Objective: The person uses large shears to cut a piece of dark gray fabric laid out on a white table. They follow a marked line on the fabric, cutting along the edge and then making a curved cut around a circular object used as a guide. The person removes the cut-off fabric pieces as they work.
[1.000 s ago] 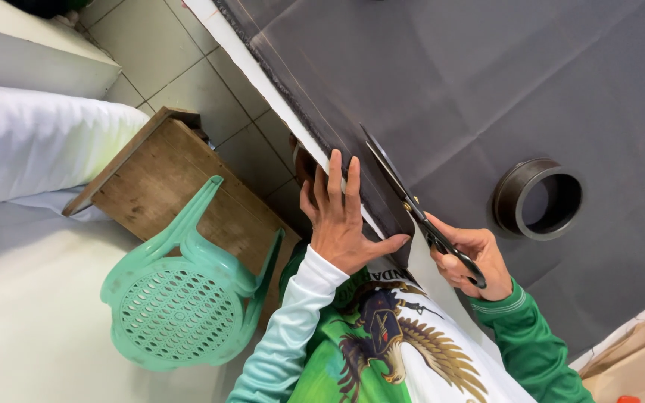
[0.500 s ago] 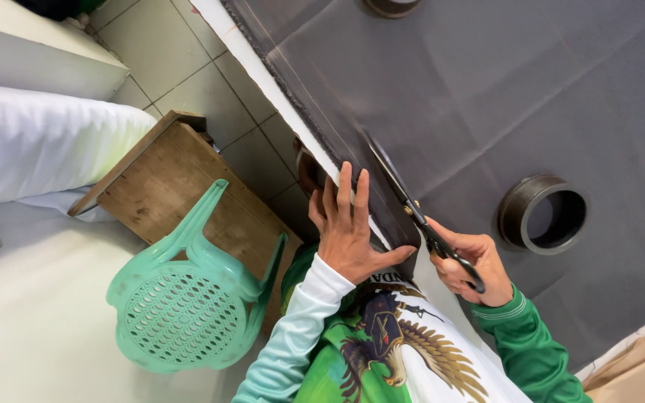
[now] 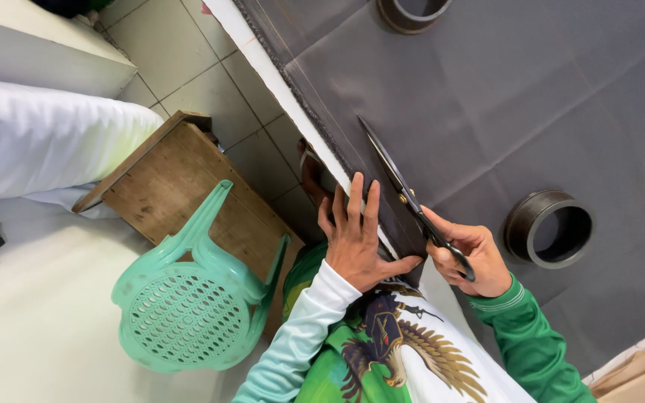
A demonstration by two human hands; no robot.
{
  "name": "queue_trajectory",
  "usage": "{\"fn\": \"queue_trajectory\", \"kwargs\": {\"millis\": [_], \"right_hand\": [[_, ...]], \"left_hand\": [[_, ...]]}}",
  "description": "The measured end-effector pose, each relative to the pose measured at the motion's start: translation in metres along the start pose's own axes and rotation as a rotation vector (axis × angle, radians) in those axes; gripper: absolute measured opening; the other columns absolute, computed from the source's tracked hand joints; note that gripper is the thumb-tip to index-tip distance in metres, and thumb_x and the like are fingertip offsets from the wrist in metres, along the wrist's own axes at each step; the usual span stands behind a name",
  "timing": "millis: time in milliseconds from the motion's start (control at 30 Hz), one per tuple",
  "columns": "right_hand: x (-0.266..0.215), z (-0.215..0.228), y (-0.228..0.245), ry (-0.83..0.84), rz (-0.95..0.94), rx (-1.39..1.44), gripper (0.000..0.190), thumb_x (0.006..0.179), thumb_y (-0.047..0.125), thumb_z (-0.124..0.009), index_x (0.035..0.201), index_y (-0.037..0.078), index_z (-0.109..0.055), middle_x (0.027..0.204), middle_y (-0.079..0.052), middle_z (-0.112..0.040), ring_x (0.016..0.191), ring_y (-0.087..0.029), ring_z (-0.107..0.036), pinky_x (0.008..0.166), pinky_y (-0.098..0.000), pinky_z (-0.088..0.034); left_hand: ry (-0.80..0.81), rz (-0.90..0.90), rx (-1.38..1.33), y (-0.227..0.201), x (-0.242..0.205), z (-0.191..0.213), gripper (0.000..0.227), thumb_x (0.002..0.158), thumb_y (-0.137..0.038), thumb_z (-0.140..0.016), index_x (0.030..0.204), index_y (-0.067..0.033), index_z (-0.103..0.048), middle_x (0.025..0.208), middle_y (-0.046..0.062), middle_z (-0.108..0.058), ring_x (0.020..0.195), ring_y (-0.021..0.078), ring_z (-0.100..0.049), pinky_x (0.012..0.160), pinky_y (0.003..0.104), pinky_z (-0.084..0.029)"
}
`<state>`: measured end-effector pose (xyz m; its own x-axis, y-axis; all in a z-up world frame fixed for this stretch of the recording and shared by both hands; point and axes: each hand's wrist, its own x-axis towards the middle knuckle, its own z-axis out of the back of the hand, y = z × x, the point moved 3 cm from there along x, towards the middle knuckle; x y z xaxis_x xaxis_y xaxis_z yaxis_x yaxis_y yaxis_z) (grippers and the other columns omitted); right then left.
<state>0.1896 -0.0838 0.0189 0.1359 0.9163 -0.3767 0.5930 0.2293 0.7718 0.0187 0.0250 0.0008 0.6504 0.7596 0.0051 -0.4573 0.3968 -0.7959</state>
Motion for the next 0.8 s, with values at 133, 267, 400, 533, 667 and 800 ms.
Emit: {"fn": "queue_trajectory", "kwargs": {"millis": [133, 267, 400, 533, 667, 800], "right_hand": [[0.0, -0.005, 0.003, -0.01, -0.009, -0.017, 0.063, 0.085, 0.003, -0.072, 0.144, -0.009, -0.051, 0.065, -0.013, -0.061, 0.042, -0.005, -0.043, 0.025, -0.0157, -0.039], [0.001, -0.012, 0.013, -0.023, -0.008, 0.022, 0.064, 0.084, 0.006, -0.075, 0.142, -0.009, -0.054, 0.06, -0.014, -0.058, 0.04, -0.006, -0.043, 0.023, -0.0166, -0.04], [-0.004, -0.005, 0.008, -0.037, -0.001, 0.01, 0.064, 0.085, 0.011, -0.076, 0.142, -0.008, -0.054, 0.061, -0.014, -0.057, 0.04, -0.005, -0.045, 0.023, -0.0155, -0.041], [-0.001, -0.007, 0.013, -0.018, 0.001, 0.006, 0.067, 0.084, 0.013, -0.076, 0.144, -0.007, -0.053, 0.064, -0.016, -0.059, 0.04, -0.006, -0.052, 0.024, -0.0163, -0.038], [0.005, -0.006, 0.015, -0.1, -0.191, -0.093, 0.071, 0.086, 0.019, -0.074, 0.151, 0.004, -0.05, 0.066, -0.006, -0.044, 0.045, -0.009, -0.034, 0.036, -0.0214, -0.019], [0.014, -0.01, 0.016, -0.089, -0.175, -0.08, 0.072, 0.087, 0.022, -0.075, 0.152, 0.003, -0.048, 0.069, -0.008, -0.049, 0.046, -0.009, -0.037, 0.037, -0.021, -0.024]], "left_hand": [[-0.018, -0.003, 0.014, 0.002, -0.001, 0.001, 0.137, 0.062, -0.069, -0.084, 0.166, -0.0128, -0.014, 0.17, 0.019, -0.005, 0.141, 0.0608, -0.024, 0.11, 0.076, -0.012], [-0.172, -0.049, 0.066, 0.005, 0.003, 0.01, 0.118, 0.072, -0.082, -0.068, 0.16, -0.0146, -0.029, 0.162, 0.018, -0.019, 0.138, 0.0481, -0.03, 0.109, 0.067, -0.016], [-0.413, -0.033, 0.218, 0.021, 0.05, 0.052, 0.097, 0.084, -0.076, -0.066, 0.155, -0.0135, -0.043, 0.15, 0.017, -0.039, 0.132, 0.0369, -0.041, 0.106, 0.054, -0.021], [-0.274, -0.003, 0.229, 0.037, 0.104, 0.094, 0.1, 0.093, -0.071, -0.066, 0.167, -0.0182, -0.024, 0.175, 0.012, -0.009, 0.159, 0.0411, -0.004, 0.117, 0.063, -0.004], [0.105, 0.119, 0.502, 0.048, 0.121, 0.107, 0.137, 0.08, -0.093, -0.076, 0.169, -0.0226, 0.002, 0.175, 0.005, 0.011, 0.158, 0.0403, 0.02, 0.119, 0.08, -0.001], [0.149, 0.146, 0.504, 0.05, 0.121, 0.106, 0.142, 0.078, -0.099, -0.074, 0.169, -0.0221, 0.003, 0.174, 0.009, 0.014, 0.157, 0.0395, 0.022, 0.119, 0.079, 0.004]]}}
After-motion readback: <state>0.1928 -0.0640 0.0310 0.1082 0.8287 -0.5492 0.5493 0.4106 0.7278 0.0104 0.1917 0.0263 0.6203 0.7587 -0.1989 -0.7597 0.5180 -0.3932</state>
